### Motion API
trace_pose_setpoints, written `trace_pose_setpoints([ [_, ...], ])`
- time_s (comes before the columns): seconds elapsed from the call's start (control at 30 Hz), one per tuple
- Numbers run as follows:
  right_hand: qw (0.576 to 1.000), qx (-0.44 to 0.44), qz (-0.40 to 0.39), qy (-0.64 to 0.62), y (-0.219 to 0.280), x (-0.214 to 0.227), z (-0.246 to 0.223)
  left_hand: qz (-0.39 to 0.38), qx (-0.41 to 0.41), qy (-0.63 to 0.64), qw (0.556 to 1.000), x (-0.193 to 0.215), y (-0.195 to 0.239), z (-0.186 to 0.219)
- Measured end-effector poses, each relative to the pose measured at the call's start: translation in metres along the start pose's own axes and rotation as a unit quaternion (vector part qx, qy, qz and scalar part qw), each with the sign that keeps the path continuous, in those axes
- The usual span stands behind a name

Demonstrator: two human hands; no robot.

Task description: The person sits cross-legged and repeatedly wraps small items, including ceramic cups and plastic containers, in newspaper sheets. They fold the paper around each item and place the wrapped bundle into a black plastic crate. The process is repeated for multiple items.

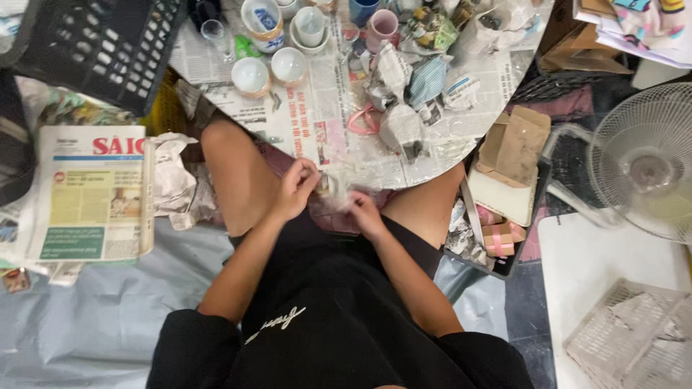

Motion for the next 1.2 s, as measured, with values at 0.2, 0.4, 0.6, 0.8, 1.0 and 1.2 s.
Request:
trace_pose_setpoints([
  [0.2, 0.976, -0.053, 0.074, -0.197, -0.011, 0.015, -0.008, 0.022, 0.018, 0.381, 0.924, -0.034, 0.0, -0.05],
  [0.4, 0.971, 0.008, 0.009, -0.238, -0.014, 0.004, -0.027, -0.09, 0.029, 0.297, 0.95, -0.031, 0.001, -0.062],
  [0.6, 0.987, -0.018, 0.015, -0.162, -0.011, -0.001, -0.038, -0.088, 0.058, 0.319, 0.942, -0.043, -0.001, -0.094],
  [0.8, 0.996, 0.006, -0.033, -0.086, -0.012, -0.014, -0.039, -0.114, 0.071, 0.272, 0.953, -0.033, -0.006, -0.11],
  [1.0, 0.962, 0.069, -0.063, -0.258, -0.018, 0.01, -0.013, -0.054, 0.04, 0.372, 0.926, -0.021, -0.003, -0.07],
  [1.2, 0.996, 0.041, 0.012, -0.084, -0.007, 0.017, -0.01, 0.036, -0.028, 0.102, 0.994, -0.009, -0.01, -0.068],
])
Point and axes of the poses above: each hand's wrist, its own y-axis away from the middle knuckle, its own x-axis out of the back of the hand, z = x × y, the point moved 6 cm from there along -y, towards the middle knuckle, and after that the axes turned 9 degrees about -z, right-handed, at the moved point
